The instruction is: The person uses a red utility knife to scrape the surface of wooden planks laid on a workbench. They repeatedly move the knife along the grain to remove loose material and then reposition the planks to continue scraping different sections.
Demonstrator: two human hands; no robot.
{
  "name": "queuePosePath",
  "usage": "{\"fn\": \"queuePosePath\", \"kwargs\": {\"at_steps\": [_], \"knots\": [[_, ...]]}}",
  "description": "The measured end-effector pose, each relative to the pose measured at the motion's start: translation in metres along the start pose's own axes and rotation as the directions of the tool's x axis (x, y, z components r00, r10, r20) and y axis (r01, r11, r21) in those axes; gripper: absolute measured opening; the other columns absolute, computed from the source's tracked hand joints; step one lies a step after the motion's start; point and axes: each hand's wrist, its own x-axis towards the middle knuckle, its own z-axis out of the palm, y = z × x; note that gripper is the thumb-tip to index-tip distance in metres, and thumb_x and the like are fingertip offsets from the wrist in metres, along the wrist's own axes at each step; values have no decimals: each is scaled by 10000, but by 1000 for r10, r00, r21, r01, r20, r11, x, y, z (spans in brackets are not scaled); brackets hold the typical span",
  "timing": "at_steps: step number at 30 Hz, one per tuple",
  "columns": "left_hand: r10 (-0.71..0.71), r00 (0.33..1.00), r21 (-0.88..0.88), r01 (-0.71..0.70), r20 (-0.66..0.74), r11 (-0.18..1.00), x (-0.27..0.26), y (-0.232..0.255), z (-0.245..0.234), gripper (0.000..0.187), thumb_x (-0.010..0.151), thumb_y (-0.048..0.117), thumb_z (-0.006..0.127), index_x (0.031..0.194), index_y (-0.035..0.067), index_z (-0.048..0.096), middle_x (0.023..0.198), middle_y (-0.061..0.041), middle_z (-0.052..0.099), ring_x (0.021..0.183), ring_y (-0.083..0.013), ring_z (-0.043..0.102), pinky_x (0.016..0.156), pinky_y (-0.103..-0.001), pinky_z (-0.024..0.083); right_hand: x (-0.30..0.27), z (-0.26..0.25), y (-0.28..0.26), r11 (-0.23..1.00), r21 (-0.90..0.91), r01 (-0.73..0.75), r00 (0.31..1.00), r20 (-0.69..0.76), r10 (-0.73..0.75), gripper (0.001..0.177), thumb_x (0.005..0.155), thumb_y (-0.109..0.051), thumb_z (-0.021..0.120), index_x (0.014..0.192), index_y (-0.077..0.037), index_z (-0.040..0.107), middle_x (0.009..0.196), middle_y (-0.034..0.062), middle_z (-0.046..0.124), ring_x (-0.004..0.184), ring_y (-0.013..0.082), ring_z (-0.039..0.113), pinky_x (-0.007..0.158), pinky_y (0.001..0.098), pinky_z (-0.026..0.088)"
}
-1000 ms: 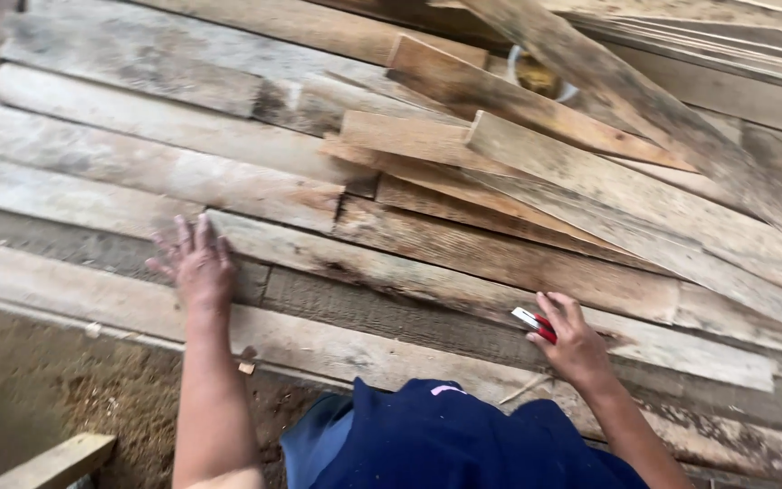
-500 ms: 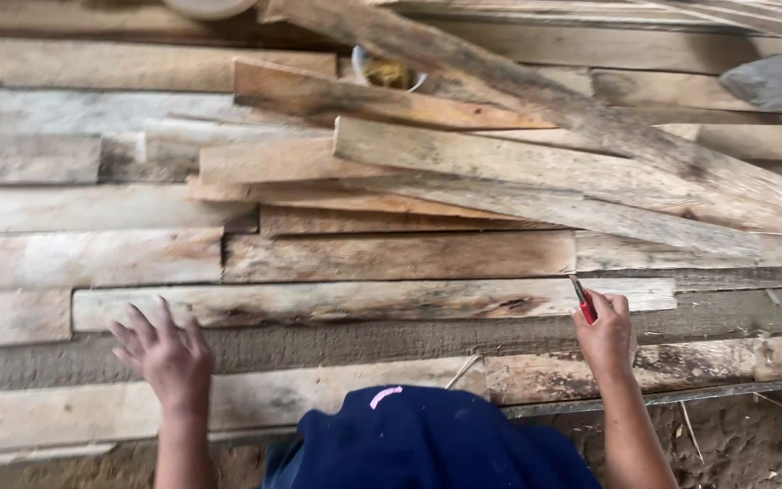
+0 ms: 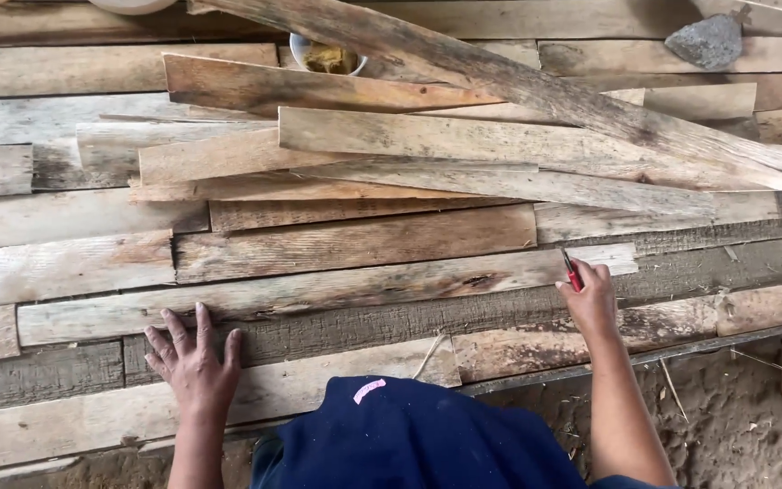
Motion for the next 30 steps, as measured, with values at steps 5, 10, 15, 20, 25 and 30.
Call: {"fn": "queuePosePath", "kwargs": {"at_steps": [5, 10, 15, 20, 25, 30], "knots": [[16, 1000, 8, -16, -13, 1000, -3, 1, -1, 789, 945, 641, 376, 1606, 217, 298, 1701, -243, 61, 1538, -495, -53, 1182, -677, 5, -3, -7, -6, 999, -39, -30, 998, 46, 32, 544, 939, -164, 721, 1450, -97, 546, 1163, 107, 528, 920, 206, 570, 824, 316, 577], [55, 997, 36, -54, -46, 998, -1, -3, 5, 798, 945, 647, 367, 1602, 197, 312, 1704, -258, 55, 1534, -521, -45, 1173, -698, 19, 6, 0, 10, 994, -44, 96, 995, 12, -96, 518, 923, -136, 736, 1416, -101, 580, 1116, 112, 561, 888, 211, 590, 736, 285, 596], [13, 1000, 29, -13, -4, 999, 1, -3, 5, 831, 921, 696, 331, 1615, 244, 260, 1703, -245, -3, 1528, -506, -97, 1175, -689, -3, 2, -14, -2, 996, -77, 53, 991, 125, -44, 634, 911, -125, 715, 1495, -250, 502, 1142, 81, 548, 865, 171, 597, 670, 248, 583], [-73, 997, 0, 73, -23, 997, -3, 13, 3, 863, 902, 643, 377, 1634, 225, 187, 1702, -217, -53, 1524, -462, -156, 1181, -673, -40, 37, -38, 7, 969, -71, 237, 970, -31, -240, 375, 933, 8, 678, 1302, 16, 612, 1145, 124, 590, 825, 197, 628, 721, 264, 611], [-217, 976, -5, 217, -34, 976, -35, 96, -3, 828, 923, 500, 461, 1618, 322, 48, 1684, -52, -219, 1531, -290, -223, 1233, -578, -105, 104, -64, -9, 861, -294, 416, 884, -92, -458, 465, 907, -134, 765, 1358, -125, 652, 1329, 104, 621, 760, 210, 688, 627, 278, 637], [78, 895, -157, -162, -440, 974, -69, 173, 46, 716, 829, 196, 751, 1509, 223, 527, 1703, -201, 200, 1533, -509, 56, 1115, -768, 131, 165, -74, -11, 678, -505, 534, 840, 223, -495, 433, 904, -395, 674, 1326, -332, 596, 1393, -51, 562, 1074, 335, 737, 938, 539, 600]]}}
